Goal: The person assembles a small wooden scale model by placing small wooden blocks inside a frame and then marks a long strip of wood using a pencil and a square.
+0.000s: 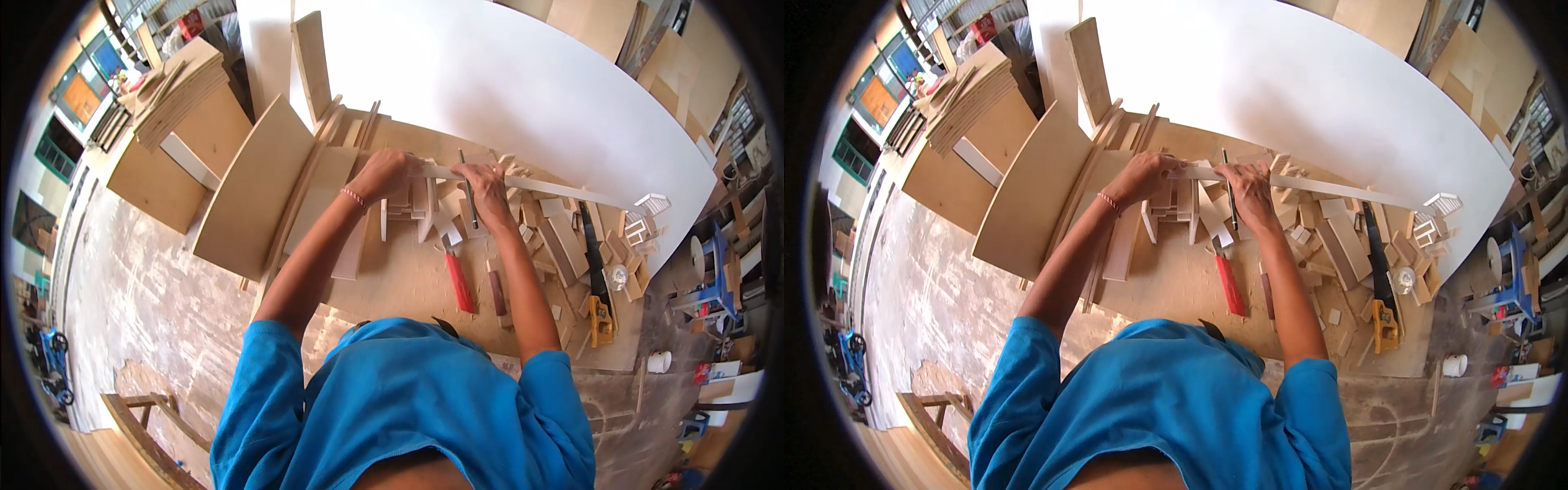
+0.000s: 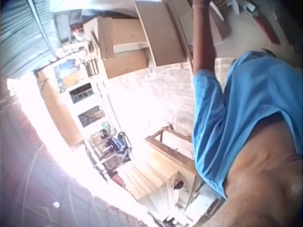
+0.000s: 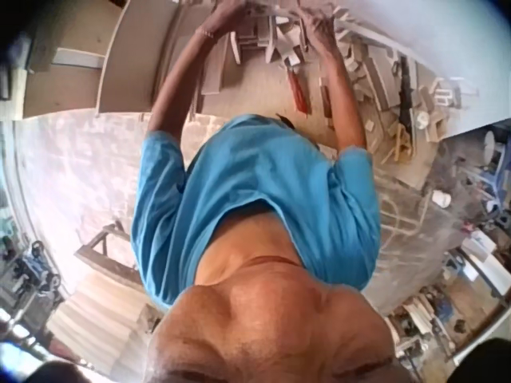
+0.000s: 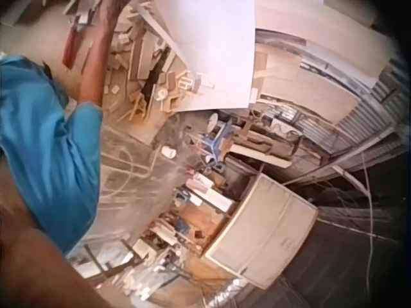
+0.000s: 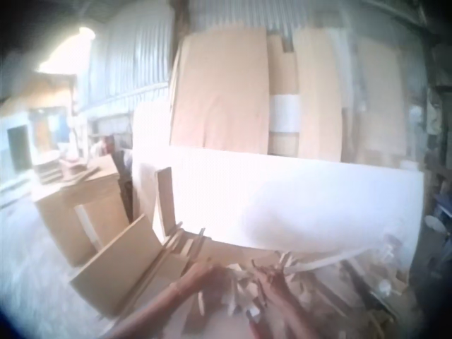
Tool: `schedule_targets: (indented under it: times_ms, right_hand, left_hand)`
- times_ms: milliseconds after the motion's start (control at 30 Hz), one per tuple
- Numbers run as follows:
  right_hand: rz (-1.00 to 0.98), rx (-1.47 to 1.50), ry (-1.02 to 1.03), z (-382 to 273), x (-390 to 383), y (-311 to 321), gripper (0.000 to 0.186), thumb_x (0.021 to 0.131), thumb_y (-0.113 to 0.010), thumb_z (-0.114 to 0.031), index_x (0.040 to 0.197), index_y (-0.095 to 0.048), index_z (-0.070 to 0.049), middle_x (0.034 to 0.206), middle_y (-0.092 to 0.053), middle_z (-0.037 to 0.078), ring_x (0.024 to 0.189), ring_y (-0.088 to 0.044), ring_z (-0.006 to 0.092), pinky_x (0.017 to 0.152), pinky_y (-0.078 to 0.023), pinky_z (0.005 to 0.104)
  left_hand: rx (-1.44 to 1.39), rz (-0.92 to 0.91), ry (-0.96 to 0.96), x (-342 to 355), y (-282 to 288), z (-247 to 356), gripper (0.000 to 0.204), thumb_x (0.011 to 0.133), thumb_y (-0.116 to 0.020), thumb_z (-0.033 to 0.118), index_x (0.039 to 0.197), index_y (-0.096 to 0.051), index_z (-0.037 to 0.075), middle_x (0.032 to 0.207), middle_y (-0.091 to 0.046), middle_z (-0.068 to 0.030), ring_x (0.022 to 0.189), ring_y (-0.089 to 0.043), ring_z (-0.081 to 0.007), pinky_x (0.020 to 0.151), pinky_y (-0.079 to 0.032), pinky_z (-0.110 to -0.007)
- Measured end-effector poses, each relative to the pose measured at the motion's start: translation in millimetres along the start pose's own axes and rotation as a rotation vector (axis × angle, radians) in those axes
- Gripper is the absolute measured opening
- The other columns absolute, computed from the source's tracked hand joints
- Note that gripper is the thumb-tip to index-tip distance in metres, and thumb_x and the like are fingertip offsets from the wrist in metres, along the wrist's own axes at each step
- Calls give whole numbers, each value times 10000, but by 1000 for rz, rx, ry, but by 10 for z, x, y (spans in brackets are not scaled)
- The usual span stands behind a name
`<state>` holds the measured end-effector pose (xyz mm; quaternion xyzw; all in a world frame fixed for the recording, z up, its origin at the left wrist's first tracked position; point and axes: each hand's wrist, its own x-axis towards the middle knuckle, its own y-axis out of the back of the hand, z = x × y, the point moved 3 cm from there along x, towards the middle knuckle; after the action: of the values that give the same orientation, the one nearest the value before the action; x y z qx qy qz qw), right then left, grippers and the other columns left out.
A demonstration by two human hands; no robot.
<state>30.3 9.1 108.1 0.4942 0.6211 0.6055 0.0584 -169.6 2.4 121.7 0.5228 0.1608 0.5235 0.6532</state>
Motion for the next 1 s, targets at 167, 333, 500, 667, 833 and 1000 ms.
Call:
schedule_targets:
  times_ms: [167, 333, 500, 667, 833, 1000]
  right_hand:
    - [52, 64, 8, 21, 13, 120, 216, 807, -451, -58, 945, -610, -109, 908, -649, 72, 917, -587, 231, 893, -341, 390]
    - [188, 94, 58, -82, -13, 519, 241, 773, -471, 16, 948, -606, -80, 871, -647, 106, 853, -602, 286, 762, -467, 376]
    - [210, 66, -77, -234, -124, 864, 226, 785, -546, 28, 989, -606, -48, 830, -648, 142, 736, -625, 294, 653, -491, 349]
    - [194, 185, -337, -664, -170, 1274, 228, 781, -543, 14, 987, -623, -40, 730, -615, 187, 676, -632, 286, 607, -473, 352]
    - [207, 118, -407, -1030, -241, 1452, 213, 817, -603, -68, 1018, -616, 0, 639, -618, 131, 598, -614, 132, 539, -443, 263]
    - [315, -104, -330, -1352, -437, 1445, 345, 696, -586, 29, 1027, -628, -58, 816, -629, 131, 677, -614, 285, 609, -482, 367]
  left_hand:
    - [-103, 29, -43, -17, 167, 129, 249, 751, -503, -66, 929, -659, 11, 1049, -627, -123, 949, -604, -278, 814, -481, -347]
    - [-214, 475, 66, -164, 474, 343, 230, 800, -499, -9, 1001, -610, 1, 1097, -594, -154, 975, -581, -321, 888, -436, -375]
    - [-617, 784, 272, -409, 423, 382, 225, 858, -534, 23, 1076, -564, -23, 1049, -609, -154, 948, -605, -223, 814, -482, -335]
    - [-1118, 393, 241, -427, 177, 808, 308, 868, -584, 105, 1131, -531, -46, 1058, -598, -112, 942, -568, -130, 807, -467, -258]
    - [-1531, 50, 227, -462, 30, 1348, 406, 880, -567, 162, 1229, -460, -15, 1166, -559, -96, 1046, -551, -186, 887, -461, -318]
    - [-1718, 59, 184, -528, 17, 1585, 369, 896, -540, 150, 1230, -473, 9, 1183, -553, -100, 1032, -558, -185, 873, -476, -342]
